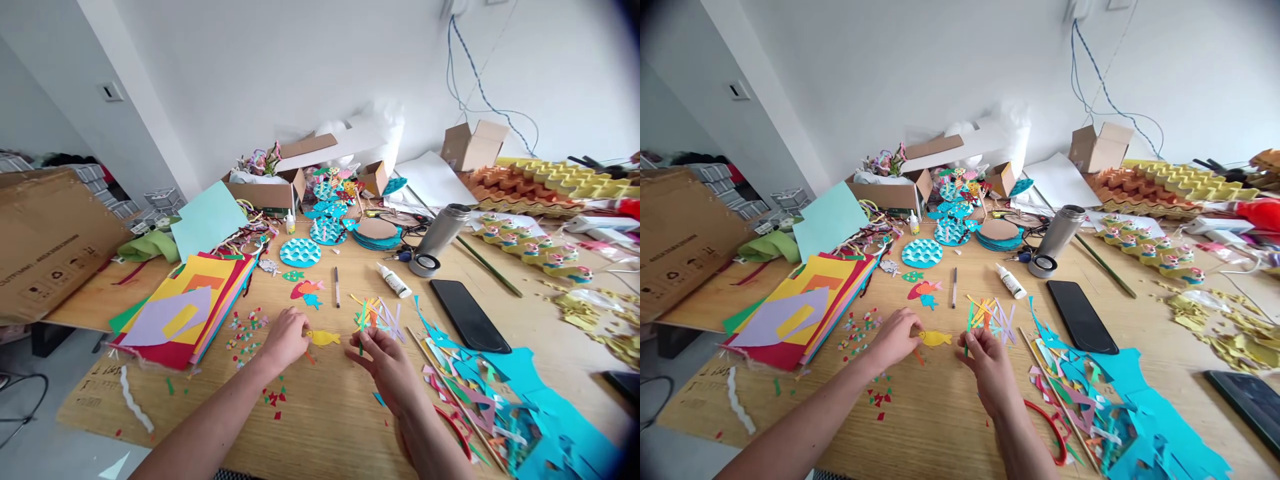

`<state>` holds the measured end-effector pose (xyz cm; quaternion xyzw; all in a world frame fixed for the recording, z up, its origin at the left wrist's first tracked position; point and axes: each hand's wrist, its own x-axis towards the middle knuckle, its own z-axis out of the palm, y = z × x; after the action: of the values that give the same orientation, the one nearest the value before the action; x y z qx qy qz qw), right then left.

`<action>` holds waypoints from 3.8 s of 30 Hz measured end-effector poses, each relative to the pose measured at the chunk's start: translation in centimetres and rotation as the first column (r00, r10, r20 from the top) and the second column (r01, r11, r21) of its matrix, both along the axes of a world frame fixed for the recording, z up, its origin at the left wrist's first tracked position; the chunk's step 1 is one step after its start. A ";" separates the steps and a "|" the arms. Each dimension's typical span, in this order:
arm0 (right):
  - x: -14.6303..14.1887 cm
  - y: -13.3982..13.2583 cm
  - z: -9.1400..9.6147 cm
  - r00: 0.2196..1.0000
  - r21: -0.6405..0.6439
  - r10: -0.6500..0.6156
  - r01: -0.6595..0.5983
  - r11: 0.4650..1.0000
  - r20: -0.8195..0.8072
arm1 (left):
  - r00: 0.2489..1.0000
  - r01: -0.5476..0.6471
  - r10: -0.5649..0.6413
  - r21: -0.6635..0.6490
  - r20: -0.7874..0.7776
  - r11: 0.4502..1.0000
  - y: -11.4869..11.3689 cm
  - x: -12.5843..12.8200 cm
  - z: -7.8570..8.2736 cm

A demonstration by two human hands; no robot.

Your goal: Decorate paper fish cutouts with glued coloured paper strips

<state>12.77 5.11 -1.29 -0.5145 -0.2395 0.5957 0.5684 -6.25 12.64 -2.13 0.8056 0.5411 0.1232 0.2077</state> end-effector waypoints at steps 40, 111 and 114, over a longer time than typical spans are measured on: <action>-1.4 1.9 -1.1 0.967 0.145 -0.034 -0.003 0.989 0.252 | 0.881 -0.127 0.212 -0.220 0.423 0.967 0.0 0.0 -0.1; -8.4 2.5 -2.8 0.988 0.187 0.051 -0.078 0.979 0.146 | -0.062 0.052 0.601 -0.598 0.797 0.800 -1.6 1.2 1.7; -8.5 2.5 -2.8 0.995 0.169 0.041 -0.056 0.984 0.092 | -0.060 0.042 0.598 -0.596 0.800 0.802 -1.7 1.3 1.6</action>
<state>4.32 7.63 -4.09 -0.4834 -0.3273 0.5634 0.5847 -4.99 10.97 -0.58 0.2704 0.4065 0.5602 0.6692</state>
